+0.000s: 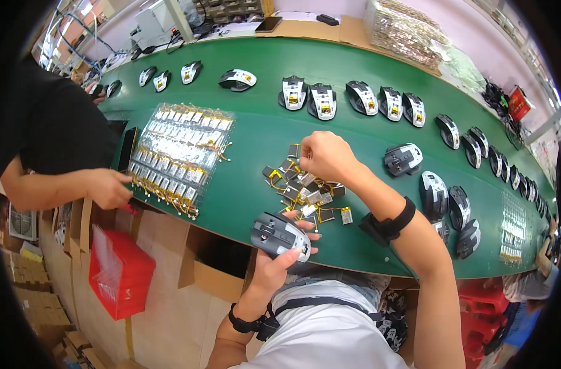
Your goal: The person assembles electronic devices by inserting small batteries into the internal compartments of handheld units. They pick up each unit, insert a battery, and place the completed unit on the table, repeating this process for multiple items.
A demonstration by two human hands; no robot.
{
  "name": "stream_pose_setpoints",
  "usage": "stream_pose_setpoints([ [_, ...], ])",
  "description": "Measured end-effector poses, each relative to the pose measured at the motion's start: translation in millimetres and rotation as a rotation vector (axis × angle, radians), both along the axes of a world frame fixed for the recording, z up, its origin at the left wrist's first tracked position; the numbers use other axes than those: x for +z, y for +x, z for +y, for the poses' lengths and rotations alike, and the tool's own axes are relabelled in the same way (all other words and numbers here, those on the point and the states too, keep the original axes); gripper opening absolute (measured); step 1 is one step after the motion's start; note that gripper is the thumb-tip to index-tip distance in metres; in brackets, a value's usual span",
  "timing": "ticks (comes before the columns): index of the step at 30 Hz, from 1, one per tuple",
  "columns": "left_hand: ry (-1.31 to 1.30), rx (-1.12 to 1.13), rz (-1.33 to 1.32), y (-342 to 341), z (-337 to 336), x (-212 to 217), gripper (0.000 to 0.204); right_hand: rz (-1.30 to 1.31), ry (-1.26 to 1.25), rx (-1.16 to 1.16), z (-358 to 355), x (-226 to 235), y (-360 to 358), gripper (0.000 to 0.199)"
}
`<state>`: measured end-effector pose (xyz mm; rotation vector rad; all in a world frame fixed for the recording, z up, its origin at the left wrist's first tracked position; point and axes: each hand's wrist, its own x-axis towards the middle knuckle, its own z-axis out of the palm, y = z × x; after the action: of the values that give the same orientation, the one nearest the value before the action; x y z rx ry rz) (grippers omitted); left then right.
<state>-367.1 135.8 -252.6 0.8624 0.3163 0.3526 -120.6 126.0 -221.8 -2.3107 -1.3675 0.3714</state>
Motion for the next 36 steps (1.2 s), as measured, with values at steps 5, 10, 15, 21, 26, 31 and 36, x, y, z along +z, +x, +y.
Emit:
stream_pose_setpoints([
  [5, 0.017, 0.008, -0.114, 17, 5, 11, 0.082, 0.508, 0.556, -0.103, -43, 15, 9, 0.02],
  [10, -0.062, -0.03, -0.139, 36, 7, 16, 0.081, 1.038, 0.756, -0.126, -84, 32, -2, 0.016],
  [15, -0.114, -0.089, -0.19, 54, 3, 26, 0.075, 1.033, 0.691, -0.165, -123, 44, -35, 0.017],
  [21, -0.166, -0.128, -0.141, 73, -11, 36, 0.081, 0.745, 0.756, -0.342, -154, 44, -75, 0.013],
  [26, -0.163, -0.222, -0.264, 79, -17, 43, 0.085, 0.143, 0.719, -0.247, -162, 38, -84, 0.016],
  [31, -0.069, -0.22, -0.199, 75, -28, 52, 0.094, -0.154, 0.694, -0.238, -169, 43, -84, 0.018],
  [36, -0.176, -0.306, -0.234, 79, -17, 41, 0.09, -0.21, 0.66, -0.061, -176, 63, -84, 0.021],
])
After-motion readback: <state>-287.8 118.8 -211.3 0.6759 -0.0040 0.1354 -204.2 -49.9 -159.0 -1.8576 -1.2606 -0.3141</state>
